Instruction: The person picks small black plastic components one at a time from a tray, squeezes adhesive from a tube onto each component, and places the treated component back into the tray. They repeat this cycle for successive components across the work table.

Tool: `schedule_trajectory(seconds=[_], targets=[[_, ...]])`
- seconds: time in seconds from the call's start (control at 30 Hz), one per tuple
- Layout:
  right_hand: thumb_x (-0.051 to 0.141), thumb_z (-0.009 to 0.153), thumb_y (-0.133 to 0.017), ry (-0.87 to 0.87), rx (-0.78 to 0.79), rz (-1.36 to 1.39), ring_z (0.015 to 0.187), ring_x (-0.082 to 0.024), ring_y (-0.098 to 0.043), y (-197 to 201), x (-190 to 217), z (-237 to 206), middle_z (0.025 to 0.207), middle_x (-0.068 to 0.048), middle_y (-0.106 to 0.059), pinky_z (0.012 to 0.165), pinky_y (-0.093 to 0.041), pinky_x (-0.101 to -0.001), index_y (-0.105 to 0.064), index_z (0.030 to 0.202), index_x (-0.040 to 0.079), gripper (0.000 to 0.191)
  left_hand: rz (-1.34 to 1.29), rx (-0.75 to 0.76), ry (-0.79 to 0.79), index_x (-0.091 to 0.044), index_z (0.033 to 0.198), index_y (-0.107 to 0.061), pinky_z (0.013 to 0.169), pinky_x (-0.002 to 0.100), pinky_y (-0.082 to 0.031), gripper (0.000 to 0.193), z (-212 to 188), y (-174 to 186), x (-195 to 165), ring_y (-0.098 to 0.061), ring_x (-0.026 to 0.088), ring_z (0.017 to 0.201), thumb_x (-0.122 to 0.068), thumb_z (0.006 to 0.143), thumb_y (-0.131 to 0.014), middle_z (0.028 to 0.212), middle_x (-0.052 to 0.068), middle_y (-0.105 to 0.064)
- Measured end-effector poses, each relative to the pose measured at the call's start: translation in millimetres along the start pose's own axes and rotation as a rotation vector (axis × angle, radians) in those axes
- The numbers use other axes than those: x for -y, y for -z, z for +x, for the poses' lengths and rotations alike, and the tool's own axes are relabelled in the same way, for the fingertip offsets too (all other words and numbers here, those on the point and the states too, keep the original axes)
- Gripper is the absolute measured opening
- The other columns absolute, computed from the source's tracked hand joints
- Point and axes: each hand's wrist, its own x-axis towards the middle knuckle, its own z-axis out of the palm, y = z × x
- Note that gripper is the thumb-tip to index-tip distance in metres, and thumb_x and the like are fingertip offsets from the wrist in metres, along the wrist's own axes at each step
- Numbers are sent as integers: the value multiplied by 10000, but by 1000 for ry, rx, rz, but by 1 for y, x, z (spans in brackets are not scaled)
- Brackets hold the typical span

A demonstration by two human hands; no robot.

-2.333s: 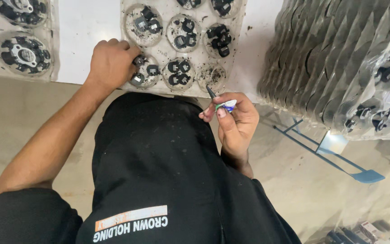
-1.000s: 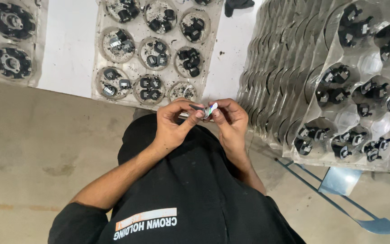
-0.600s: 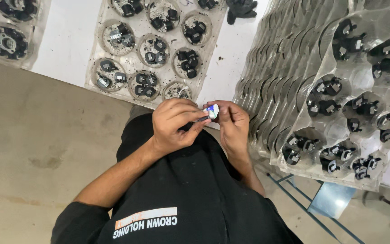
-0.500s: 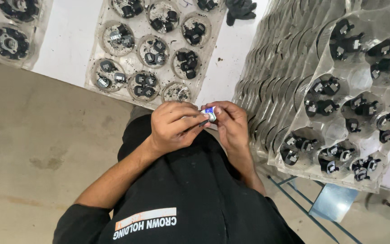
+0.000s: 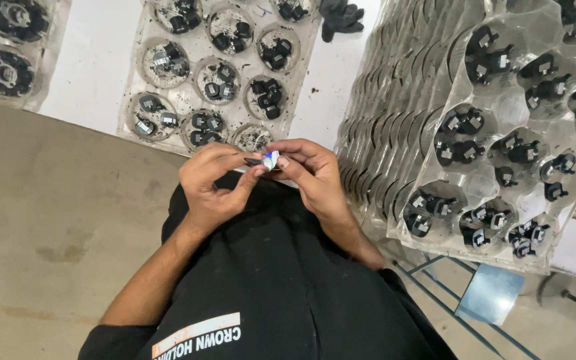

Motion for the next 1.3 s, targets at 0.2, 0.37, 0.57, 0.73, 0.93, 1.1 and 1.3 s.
schedule_trajectory(seconds=[0.2, 0.37, 0.57, 0.73, 0.93, 1.1, 1.3], targets=[[-13, 1047, -569, -11, -48, -220, 1027, -160, -711, -23, 2, 16, 1141, -127, -733, 935, -612, -322, -643, 1244, -70, 218, -166, 41, 265, -12, 1007, -757, 743, 263, -549, 111, 8, 19, 14, -689, 143, 825, -35, 919, -820, 954, 77, -753], [-44, 1037, -579, 48, -115, -264, 996, -136, -708, -42, -15, 34, 1091, -114, -739, 896, -599, -288, -663, 1166, -53, 154, -160, 108, 262, -6, 993, -762, 734, 243, -526, 118, 22, 44, 26, -669, 115, 830, -38, 898, -825, 950, 72, -753], [-58, 1026, -628, 136, -96, -183, 1048, -161, -711, -67, -26, 44, 1131, -131, -735, 954, -599, -303, -671, 1145, -56, 126, -225, 203, 313, -13, 996, -770, 713, 228, -506, 115, 34, 76, 45, -633, 84, 794, -48, 904, -828, 924, 52, -750], [-68, 1036, -587, 194, -100, -198, 1081, -184, -720, -92, -39, 54, 1151, -145, -728, 979, -618, -346, -665, 1159, -61, 146, -462, 225, 448, -30, 984, -760, 696, 213, -496, 94, 42, 101, 65, -579, 57, 746, -75, 928, -820, 949, 43, -759], [-117, 1016, -532, 268, -263, -131, 1077, -201, -725, -120, -81, 79, 1132, -184, -728, 975, -613, -343, -581, 1069, -20, 121, -250, 252, 266, 12, 1032, -773, 689, 199, -450, 148, 41, 132, 79, -582, 80, 768, -70, 921, -828, 881, 37, -702], [-87, 1015, -556, 501, -339, -72, 1069, -182, -702, -148, -107, 86, 1140, -176, -728, 992, -564, -316, -518, 1173, 40, 207, -699, 242, 738, -13, 1017, -754, 656, 181, -490, 119, 40, 138, 104, -627, 58, 738, -114, 956, -769, 894, 13, -740], [-115, 944, -652, 280, -410, -45, 1037, -155, -675, -156, -114, 94, 1104, -117, -704, 944, -531, -282, -565, 1257, -17, 339, -940, 188, 982, -8, 1046, -757, 610, 191, -454, 157, 34, 138, 136, -596, 52, 696, -152, 988, -738, 887, 21, -733]])
